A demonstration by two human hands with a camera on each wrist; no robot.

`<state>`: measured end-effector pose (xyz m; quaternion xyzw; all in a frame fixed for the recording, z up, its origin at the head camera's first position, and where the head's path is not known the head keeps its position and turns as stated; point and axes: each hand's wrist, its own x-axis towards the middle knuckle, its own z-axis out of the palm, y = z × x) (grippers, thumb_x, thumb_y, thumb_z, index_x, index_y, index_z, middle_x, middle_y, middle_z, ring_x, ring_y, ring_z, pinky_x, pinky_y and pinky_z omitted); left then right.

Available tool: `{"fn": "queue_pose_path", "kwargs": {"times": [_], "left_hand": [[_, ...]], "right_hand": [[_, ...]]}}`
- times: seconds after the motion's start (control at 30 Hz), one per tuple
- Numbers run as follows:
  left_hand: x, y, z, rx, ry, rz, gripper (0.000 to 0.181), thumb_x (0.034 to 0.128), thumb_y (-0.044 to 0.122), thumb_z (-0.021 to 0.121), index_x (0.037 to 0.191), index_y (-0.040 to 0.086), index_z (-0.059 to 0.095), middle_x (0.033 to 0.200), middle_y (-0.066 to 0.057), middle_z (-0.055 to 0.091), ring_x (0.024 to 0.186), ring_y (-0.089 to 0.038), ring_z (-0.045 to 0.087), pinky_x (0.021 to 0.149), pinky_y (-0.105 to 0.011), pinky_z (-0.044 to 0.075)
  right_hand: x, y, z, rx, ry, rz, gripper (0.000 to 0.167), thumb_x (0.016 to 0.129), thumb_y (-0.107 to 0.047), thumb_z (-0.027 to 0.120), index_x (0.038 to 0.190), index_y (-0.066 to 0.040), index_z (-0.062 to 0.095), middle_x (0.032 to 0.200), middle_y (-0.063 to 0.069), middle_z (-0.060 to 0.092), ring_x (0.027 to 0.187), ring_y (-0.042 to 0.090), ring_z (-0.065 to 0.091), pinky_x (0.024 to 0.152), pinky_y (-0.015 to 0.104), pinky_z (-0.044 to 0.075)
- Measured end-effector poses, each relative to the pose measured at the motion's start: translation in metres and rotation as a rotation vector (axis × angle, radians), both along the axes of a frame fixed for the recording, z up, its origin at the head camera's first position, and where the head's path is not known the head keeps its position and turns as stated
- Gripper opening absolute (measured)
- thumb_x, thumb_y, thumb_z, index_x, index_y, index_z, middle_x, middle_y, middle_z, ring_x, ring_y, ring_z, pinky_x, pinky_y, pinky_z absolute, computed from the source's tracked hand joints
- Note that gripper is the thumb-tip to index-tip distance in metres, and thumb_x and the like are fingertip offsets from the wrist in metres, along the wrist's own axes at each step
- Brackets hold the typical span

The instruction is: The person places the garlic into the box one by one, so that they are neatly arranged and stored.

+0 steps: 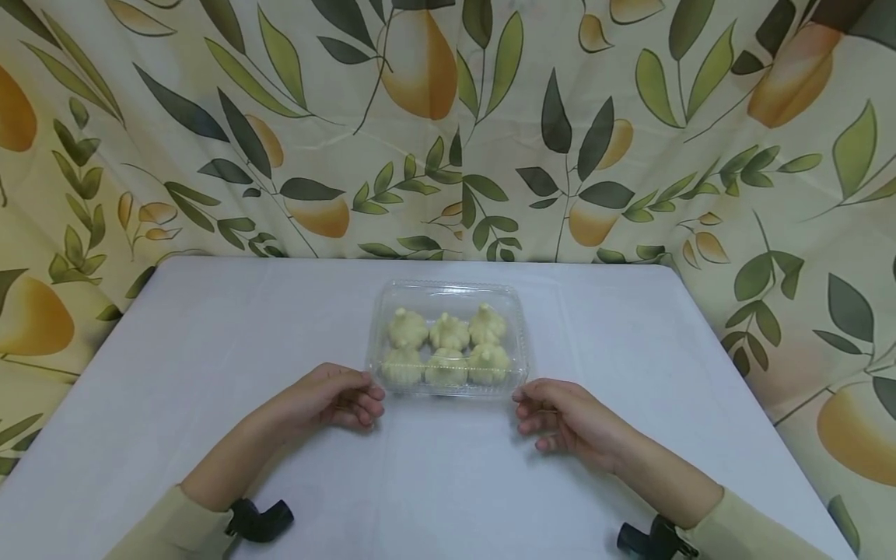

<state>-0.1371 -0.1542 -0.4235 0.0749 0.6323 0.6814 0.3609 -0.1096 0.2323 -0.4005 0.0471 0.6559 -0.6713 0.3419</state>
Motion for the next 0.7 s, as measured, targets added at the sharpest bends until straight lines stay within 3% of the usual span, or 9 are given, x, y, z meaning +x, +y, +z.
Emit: {"fn": "queue_pose_path", "kwargs": {"times": [0.47,0.7], "left_hand": [[0.0008,0.0064,-0.0062,-0.01,0.029,0.099,0.031,0.0987,0.016,0.048,0.095,-0.008,0.067,0.073,0.001,0.07,0.066,-0.008,0.064,0.066,-0.025,0.057],[-0.0016,0.0098,-0.0076,-0.04,0.055,0.117,0.027,0.0971,0.015,0.046,0.085,0.004,0.067,0.067,0.003,0.064,0.067,-0.011,0.064,0.068,-0.029,0.058]], "right_hand": [[-0.0013,-0.0027,-0.0001,0.015,-0.008,0.045,0.035,0.102,-0.034,0.049,0.115,-0.003,0.06,0.096,-0.001,0.063,0.082,0.011,0.066,0.064,0.026,0.056],[-0.0017,-0.0028,0.0001,0.013,-0.003,0.049,0.035,0.103,-0.033,0.049,0.116,-0.002,0.059,0.097,0.0,0.062,0.083,0.011,0.066,0.064,0.026,0.056]]}}
